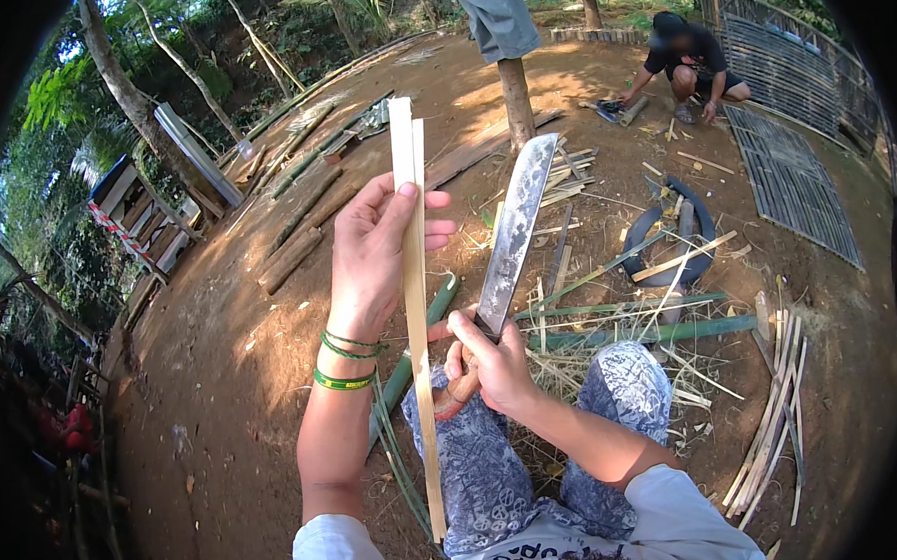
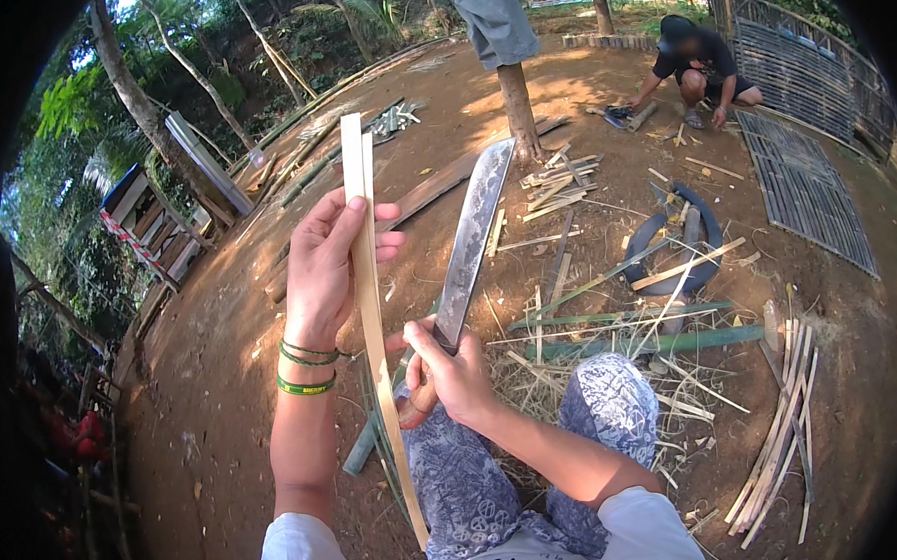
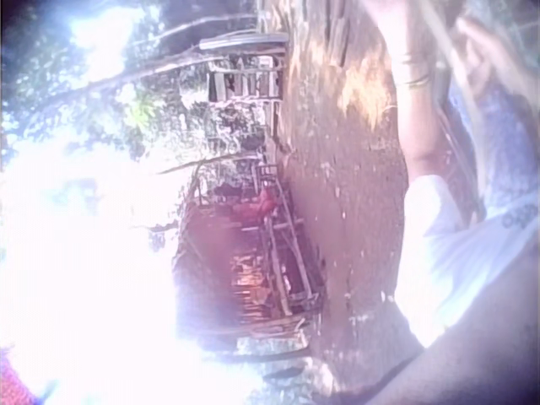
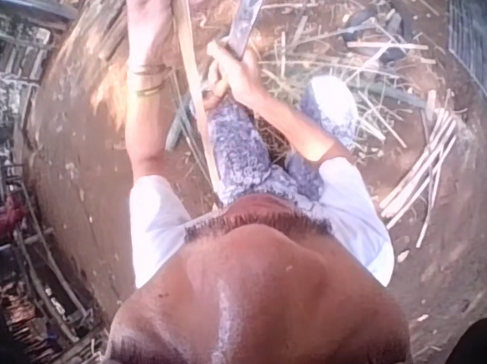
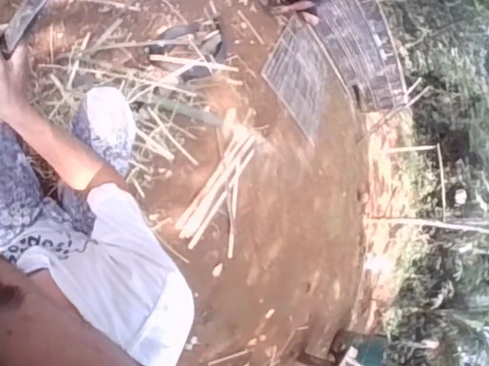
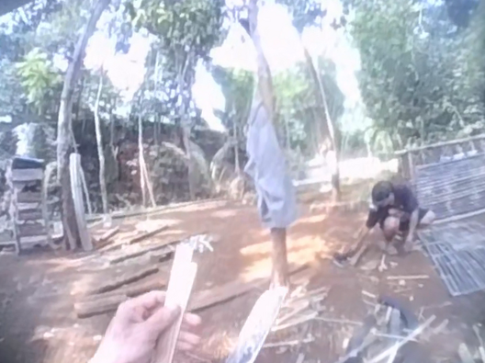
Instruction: The person sits on the ground and uses a machete to split long bamboo strips into thinner slivers. They hold the bamboo against their leg and repeatedly strike it with the blade to separate the layers, occasionally inspecting the result.
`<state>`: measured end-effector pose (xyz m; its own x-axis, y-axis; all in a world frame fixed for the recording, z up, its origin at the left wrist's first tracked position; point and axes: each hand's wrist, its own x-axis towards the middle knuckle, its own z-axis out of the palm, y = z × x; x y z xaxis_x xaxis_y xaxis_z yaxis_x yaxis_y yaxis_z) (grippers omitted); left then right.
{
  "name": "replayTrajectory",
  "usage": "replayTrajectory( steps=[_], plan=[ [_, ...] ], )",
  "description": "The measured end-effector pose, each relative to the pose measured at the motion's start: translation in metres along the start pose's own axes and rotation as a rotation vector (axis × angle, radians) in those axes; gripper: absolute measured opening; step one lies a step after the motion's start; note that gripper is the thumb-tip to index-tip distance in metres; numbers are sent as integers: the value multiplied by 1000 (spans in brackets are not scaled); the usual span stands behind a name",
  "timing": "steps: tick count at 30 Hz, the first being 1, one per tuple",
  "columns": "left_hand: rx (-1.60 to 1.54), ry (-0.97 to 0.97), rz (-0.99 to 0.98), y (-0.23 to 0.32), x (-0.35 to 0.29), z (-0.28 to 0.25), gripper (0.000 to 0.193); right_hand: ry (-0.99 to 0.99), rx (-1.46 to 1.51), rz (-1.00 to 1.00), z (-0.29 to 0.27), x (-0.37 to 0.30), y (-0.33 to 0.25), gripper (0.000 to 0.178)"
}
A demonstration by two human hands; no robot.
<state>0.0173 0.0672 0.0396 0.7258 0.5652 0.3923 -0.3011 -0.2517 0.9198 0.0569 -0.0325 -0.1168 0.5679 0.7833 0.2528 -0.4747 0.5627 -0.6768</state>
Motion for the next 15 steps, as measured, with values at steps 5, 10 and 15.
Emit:
replayTrajectory(
  steps=[5, 10, 15],
  plan=[
    [118, -16, 185, 28, 5, 0, 28, -146, 53, 10, 30, 17, -15, 18],
    [204, -1, 507, 65, 15, 2, 32, -228, -47, -125, 66, 48, -37, 19],
    [217, -15, 795, 87, 34, 2, 33, -279, -137, -273, 87, 83, -68, 19]
  ],
)
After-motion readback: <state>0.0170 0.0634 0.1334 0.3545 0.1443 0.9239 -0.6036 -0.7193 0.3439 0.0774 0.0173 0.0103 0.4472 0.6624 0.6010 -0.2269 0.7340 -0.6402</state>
